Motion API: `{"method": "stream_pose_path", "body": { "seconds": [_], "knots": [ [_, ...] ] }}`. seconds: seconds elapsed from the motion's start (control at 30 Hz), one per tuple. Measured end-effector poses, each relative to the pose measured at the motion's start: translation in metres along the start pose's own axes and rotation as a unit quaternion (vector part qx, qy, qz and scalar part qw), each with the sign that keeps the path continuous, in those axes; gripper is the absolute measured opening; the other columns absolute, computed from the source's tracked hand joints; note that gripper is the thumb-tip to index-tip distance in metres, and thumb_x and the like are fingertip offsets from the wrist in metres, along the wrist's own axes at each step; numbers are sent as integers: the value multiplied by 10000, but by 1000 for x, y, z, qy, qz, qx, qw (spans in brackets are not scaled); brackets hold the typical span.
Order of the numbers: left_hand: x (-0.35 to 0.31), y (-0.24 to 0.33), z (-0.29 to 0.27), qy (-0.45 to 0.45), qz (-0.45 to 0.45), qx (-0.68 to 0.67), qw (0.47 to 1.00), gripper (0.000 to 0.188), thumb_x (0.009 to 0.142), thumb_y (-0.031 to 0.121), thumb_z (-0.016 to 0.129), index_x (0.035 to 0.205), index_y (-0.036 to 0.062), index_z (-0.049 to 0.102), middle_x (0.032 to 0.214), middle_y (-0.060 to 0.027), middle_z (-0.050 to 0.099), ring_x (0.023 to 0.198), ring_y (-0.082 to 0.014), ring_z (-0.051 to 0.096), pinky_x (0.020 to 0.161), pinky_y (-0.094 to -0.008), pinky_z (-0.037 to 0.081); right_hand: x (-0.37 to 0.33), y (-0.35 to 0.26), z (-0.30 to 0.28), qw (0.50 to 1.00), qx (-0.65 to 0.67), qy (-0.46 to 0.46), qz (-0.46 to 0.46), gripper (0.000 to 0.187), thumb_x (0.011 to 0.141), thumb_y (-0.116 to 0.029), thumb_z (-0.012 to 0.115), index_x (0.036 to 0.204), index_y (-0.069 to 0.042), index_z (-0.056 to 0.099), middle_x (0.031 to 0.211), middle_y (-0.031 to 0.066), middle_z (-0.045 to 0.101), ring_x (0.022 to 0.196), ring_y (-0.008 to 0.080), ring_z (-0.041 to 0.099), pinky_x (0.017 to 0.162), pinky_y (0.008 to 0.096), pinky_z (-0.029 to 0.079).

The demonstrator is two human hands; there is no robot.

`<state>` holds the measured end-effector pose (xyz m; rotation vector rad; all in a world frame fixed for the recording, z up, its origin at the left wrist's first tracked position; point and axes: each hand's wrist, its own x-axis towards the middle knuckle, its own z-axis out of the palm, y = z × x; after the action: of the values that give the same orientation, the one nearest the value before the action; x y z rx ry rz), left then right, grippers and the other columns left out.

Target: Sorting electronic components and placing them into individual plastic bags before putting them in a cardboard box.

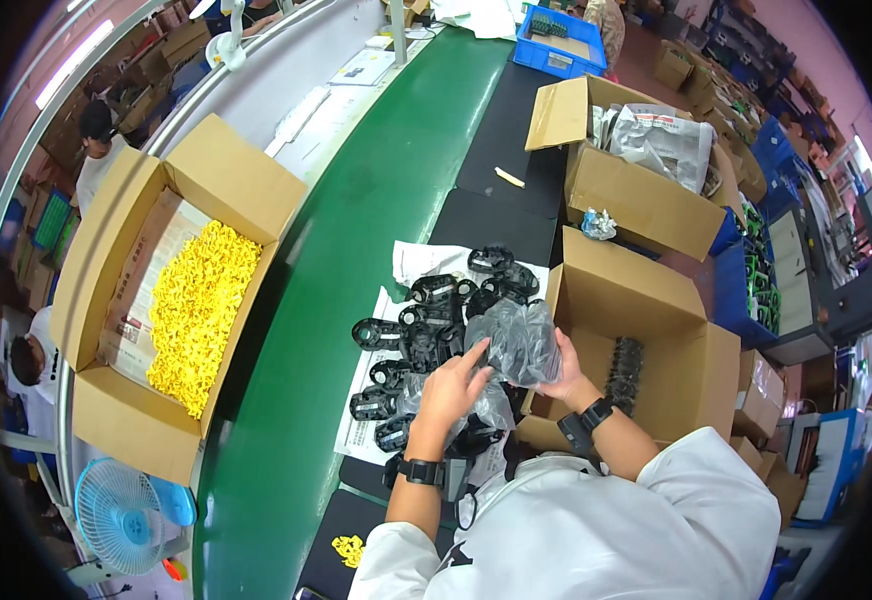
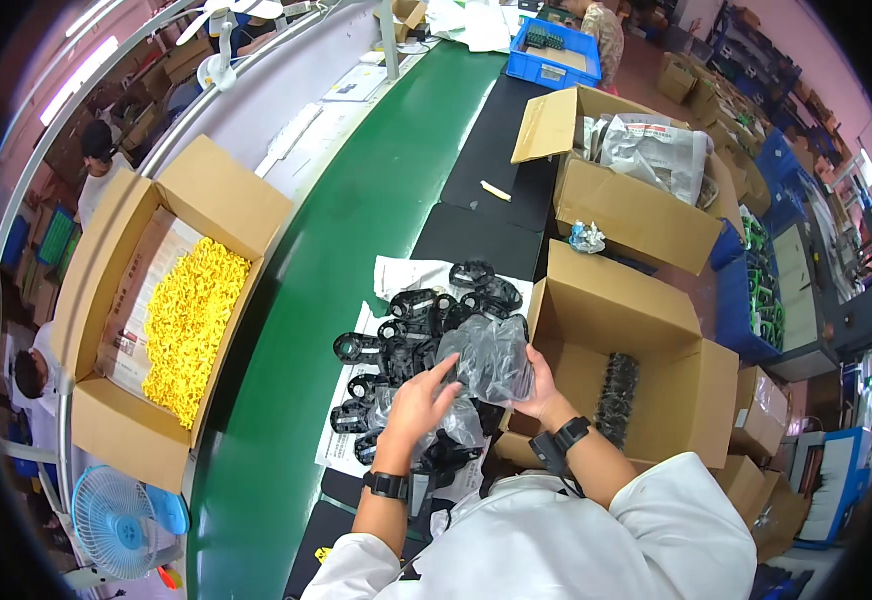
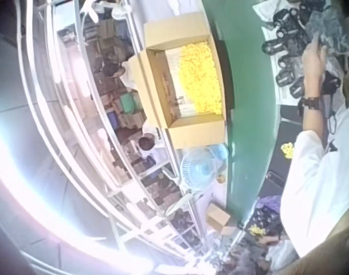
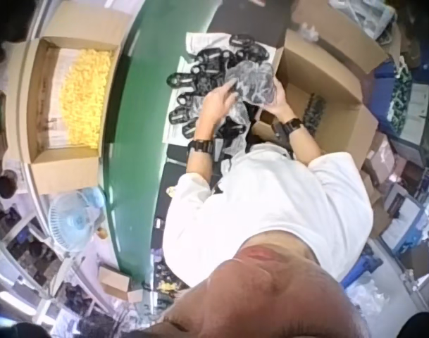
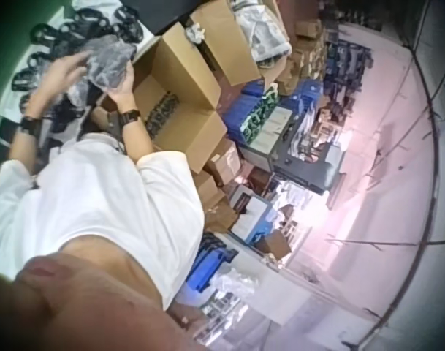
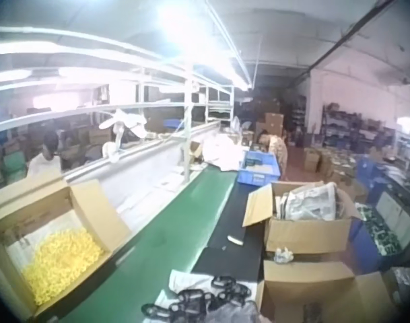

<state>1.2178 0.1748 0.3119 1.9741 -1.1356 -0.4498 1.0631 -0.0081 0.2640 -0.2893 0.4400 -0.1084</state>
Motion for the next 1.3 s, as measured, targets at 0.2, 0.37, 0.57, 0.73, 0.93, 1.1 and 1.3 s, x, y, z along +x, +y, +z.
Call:
{"method": "stream_pose_path", "body": {
  "seconds": [0.2, 0.37, 0.57, 0.73, 0.93, 1.1, 1.3],
  "knots": [
    [-1, -5, 4, 26, 58, 71, 995, 367, 819, 169, 681, 1179, 217, 630, 723, -116, 546, 655, -318, 593, 576, -416, 480, 7, 0, 10, 994, -87, 57, 20, 615, 880, -597, 503, 1289, -137, 517, 1214, 85, 616, 1102, 273, 595, 953, 492, 451],
    [10, -5, 12, 136, 115, 7, 984, 86, 811, 80, 660, 890, 48, 649, 746, -116, 557, 658, -310, 584, 579, -393, 474, 6, 1, 3, 993, -117, 15, 17, 657, 858, -644, 499, 1287, -146, 514, 1207, 75, 616, 1094, 285, 599, 932, 561, 443],
    [5, -17, 17, 188, 90, -111, 972, 91, 815, 58, 617, 810, -6, 552, 748, -148, 543, 653, -343, 545, 585, -389, 446, 3, 3, 0, 984, -116, 127, -39, 696, 811, -678, 541, 1298, -182, 508, 1262, 58, 583, 1138, 264, 568, 901, 522, 451],
    [6, -2, 8, 91, 28, -36, 995, 315, 778, 250, 723, 732, -2, 540, 721, -148, 527, 666, -359, 528, 604, -402, 434, 2, 0, -7, 981, -100, 158, -54, 680, 814, -651, 559, 1302, -181, 508, 1272, 56, 576, 1158, 262, 549, 940, 507, 422],
    [16, 12, 16, 55, 61, -83, 993, 325, 784, 206, 722, 686, -9, 500, 655, -137, 475, 598, -330, 492, 537, -389, 397, 5, 11, 15, 996, -70, -2, -62, 630, 863, -579, 551, 1303, -130, 502, 1268, 71, 578, 1166, 258, 548, 999, 481, 408],
    [19, 10, 18, 111, 104, -83, 985, 330, 832, 122, 658, 597, -3, 462, 576, -118, 416, 512, -296, 437, 484, -395, 350, 5, 8, 18, 996, -67, 12, -53, 561, 903, -557, 504, 1289, -149, 514, 1234, 57, 601, 1133, 231, 574, 981, 463, 429],
    [19, 8, 19, 163, 145, -46, 975, 318, 795, 58, 663, 563, 16, 448, 561, -101, 414, 494, -277, 424, 466, -388, 337, -2, 3, 17, 993, -108, 48, -30, 527, 920, -574, 453, 1267, -185, 525, 1210, 20, 612, 1092, 199, 592, 911, 434, 472]
  ]
}}
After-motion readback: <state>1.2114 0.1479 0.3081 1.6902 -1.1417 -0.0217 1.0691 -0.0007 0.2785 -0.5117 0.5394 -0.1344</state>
